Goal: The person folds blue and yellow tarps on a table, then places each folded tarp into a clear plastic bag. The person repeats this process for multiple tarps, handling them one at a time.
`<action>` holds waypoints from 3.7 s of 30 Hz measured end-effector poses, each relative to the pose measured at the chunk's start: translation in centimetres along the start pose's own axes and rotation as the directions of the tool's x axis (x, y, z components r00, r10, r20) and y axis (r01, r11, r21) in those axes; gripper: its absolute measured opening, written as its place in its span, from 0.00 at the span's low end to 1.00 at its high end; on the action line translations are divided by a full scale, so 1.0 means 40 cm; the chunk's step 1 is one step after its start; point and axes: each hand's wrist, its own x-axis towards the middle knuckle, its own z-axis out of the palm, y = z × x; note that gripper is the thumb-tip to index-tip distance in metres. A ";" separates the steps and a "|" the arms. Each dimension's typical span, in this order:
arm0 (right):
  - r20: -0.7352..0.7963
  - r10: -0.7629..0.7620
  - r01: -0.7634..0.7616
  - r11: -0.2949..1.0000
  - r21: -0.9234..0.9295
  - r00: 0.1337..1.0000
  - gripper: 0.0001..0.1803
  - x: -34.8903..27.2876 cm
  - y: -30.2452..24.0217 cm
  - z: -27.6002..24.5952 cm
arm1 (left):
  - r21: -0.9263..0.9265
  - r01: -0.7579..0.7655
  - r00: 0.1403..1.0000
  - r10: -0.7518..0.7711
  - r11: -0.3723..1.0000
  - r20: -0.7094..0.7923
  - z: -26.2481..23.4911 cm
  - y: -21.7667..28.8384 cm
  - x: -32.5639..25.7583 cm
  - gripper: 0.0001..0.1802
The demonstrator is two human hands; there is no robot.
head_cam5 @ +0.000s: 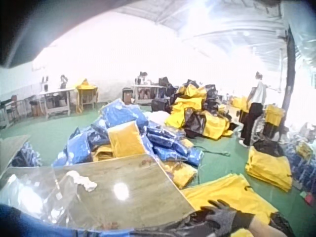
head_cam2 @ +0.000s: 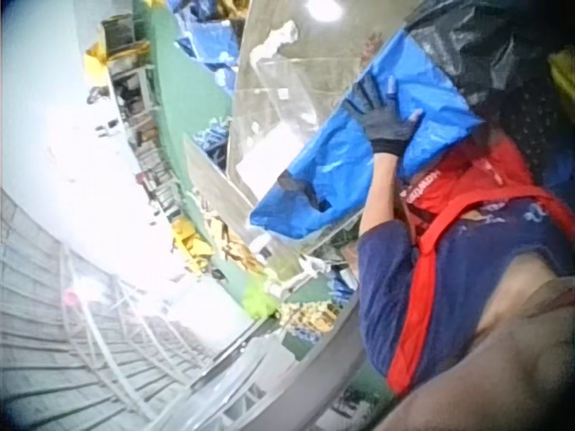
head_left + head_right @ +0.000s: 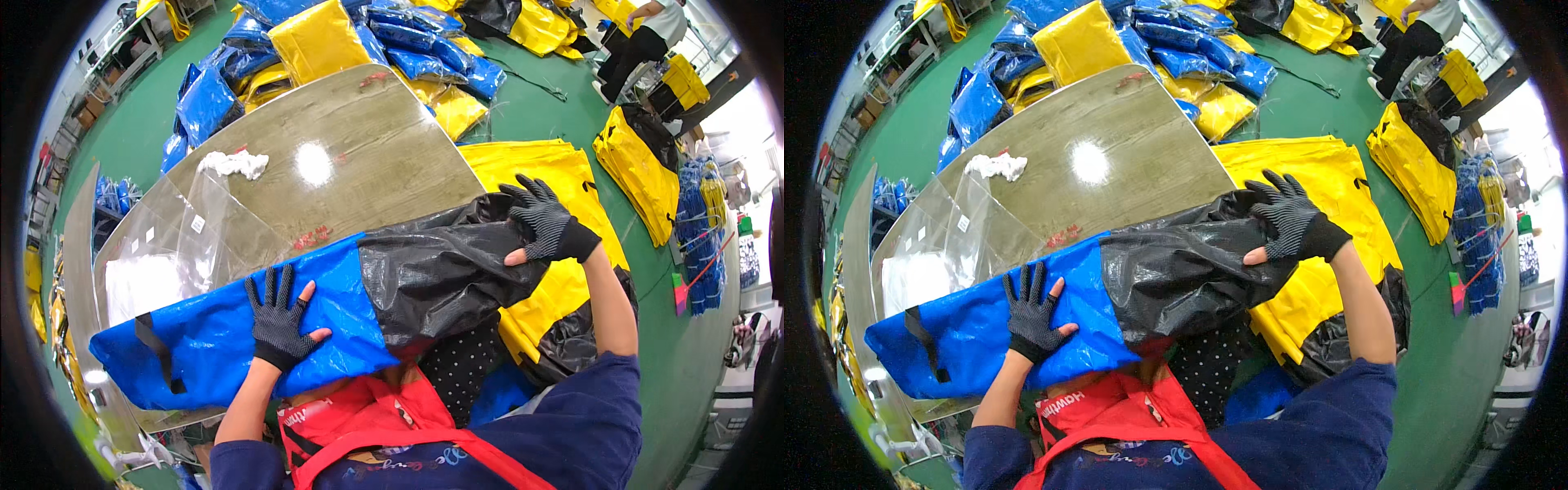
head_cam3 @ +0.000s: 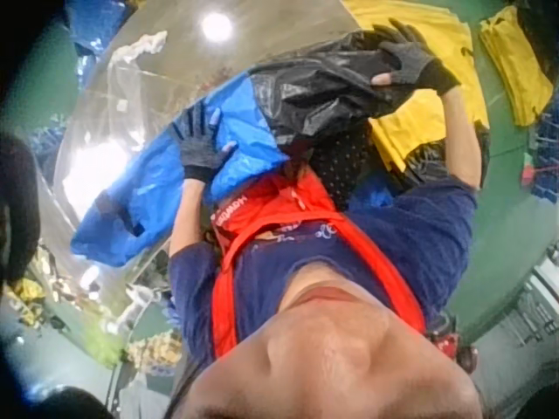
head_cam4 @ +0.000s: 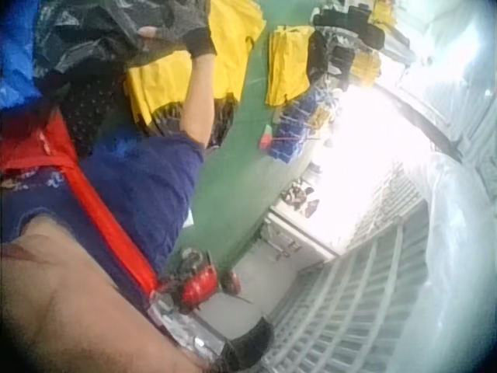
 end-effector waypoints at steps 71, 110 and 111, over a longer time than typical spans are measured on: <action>-0.303 -0.058 0.106 0.984 0.144 0.951 0.40 0.453 -1.090 0.254 | -0.922 0.382 0.531 -0.804 -0.055 0.268 -0.024 -0.784 -0.825 0.45; -0.052 -0.135 0.145 0.908 0.394 0.989 0.27 0.110 -0.908 0.287 | -0.389 0.173 0.975 -0.103 0.905 0.195 -0.002 0.139 0.285 0.55; 0.188 -0.216 0.127 0.909 0.397 0.958 0.26 0.075 -0.860 0.164 | -0.344 0.196 0.962 -0.112 0.918 0.250 -0.012 0.125 0.287 0.54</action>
